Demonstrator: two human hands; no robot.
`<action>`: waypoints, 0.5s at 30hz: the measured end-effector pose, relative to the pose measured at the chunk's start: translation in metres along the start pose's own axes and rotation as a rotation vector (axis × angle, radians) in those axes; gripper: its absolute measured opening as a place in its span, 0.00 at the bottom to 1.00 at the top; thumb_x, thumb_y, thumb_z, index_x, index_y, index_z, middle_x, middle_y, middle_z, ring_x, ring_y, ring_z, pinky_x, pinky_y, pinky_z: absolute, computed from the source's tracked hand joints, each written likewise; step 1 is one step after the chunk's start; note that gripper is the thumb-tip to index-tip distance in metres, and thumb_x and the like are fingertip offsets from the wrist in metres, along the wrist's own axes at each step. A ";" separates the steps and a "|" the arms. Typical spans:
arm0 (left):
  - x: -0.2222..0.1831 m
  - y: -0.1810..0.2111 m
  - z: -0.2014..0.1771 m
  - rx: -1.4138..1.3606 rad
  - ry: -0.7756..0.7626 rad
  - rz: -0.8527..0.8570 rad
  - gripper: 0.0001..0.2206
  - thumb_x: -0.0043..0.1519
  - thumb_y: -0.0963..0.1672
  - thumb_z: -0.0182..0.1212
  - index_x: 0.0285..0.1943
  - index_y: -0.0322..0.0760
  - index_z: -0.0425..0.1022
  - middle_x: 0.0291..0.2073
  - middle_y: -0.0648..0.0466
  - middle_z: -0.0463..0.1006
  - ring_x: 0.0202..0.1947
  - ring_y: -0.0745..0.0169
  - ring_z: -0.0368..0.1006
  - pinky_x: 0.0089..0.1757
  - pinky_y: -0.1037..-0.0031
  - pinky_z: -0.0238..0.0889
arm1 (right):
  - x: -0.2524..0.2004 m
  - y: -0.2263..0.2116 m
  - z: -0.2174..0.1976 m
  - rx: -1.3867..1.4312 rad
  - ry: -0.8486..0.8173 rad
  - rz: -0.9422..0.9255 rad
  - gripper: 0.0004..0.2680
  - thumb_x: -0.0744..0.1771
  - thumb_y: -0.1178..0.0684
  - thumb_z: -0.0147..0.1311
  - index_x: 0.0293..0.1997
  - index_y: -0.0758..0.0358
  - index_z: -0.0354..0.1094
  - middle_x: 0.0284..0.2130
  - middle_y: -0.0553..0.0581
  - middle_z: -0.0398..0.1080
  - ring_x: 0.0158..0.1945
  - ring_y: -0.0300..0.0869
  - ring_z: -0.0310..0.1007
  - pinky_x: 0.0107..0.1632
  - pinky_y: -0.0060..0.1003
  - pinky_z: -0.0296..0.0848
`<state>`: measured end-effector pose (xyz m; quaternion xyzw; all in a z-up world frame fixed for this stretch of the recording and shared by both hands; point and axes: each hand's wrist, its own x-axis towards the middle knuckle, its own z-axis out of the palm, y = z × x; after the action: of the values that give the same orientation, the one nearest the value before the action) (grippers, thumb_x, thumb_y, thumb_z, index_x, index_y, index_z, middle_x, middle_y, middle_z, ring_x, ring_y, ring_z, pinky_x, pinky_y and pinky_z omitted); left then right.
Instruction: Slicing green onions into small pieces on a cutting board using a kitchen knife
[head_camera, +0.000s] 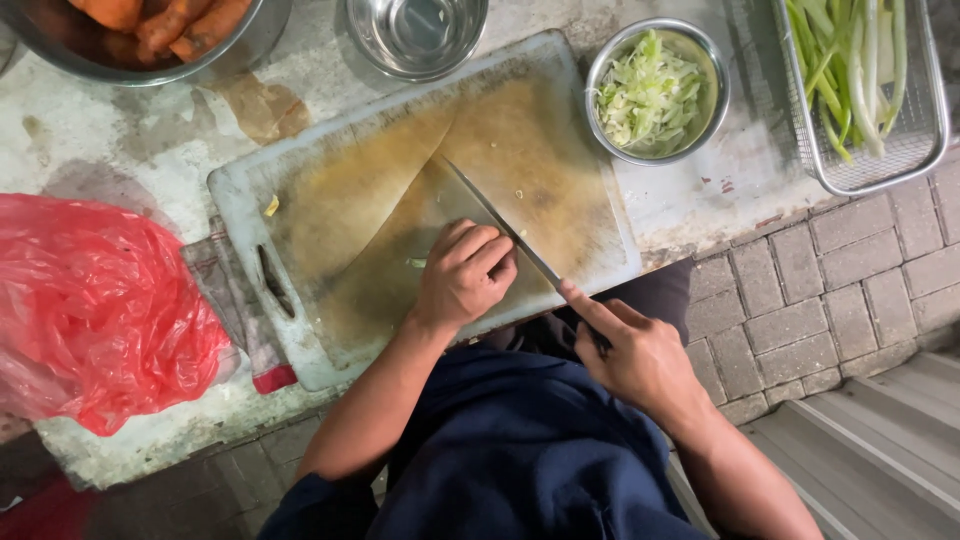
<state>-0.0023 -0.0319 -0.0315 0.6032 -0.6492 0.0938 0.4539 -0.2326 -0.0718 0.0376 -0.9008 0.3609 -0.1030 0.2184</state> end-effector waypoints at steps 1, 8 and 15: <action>0.002 0.001 -0.002 0.000 0.000 0.006 0.06 0.52 0.37 0.58 0.26 0.40 0.71 0.23 0.55 0.67 0.21 0.58 0.66 0.30 0.74 0.65 | 0.007 -0.006 0.000 0.000 0.006 0.000 0.17 0.61 0.51 0.54 0.56 0.39 0.72 0.24 0.50 0.72 0.21 0.53 0.74 0.23 0.49 0.74; 0.004 0.009 -0.010 -0.025 -0.060 -0.020 0.04 0.52 0.40 0.63 0.27 0.40 0.71 0.24 0.55 0.68 0.24 0.55 0.69 0.30 0.69 0.66 | 0.055 -0.031 -0.001 0.014 0.007 -0.049 0.16 0.62 0.52 0.51 0.56 0.43 0.71 0.24 0.53 0.72 0.22 0.56 0.75 0.26 0.51 0.75; 0.002 0.009 -0.011 -0.022 -0.052 -0.043 0.03 0.52 0.40 0.64 0.30 0.40 0.74 0.24 0.55 0.68 0.23 0.55 0.69 0.30 0.69 0.66 | 0.059 -0.034 -0.004 0.005 -0.115 0.050 0.17 0.63 0.49 0.49 0.58 0.38 0.69 0.27 0.53 0.73 0.26 0.57 0.76 0.29 0.53 0.76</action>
<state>-0.0042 -0.0234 -0.0201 0.6142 -0.6486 0.0613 0.4453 -0.1714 -0.0924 0.0588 -0.8953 0.3700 -0.0463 0.2436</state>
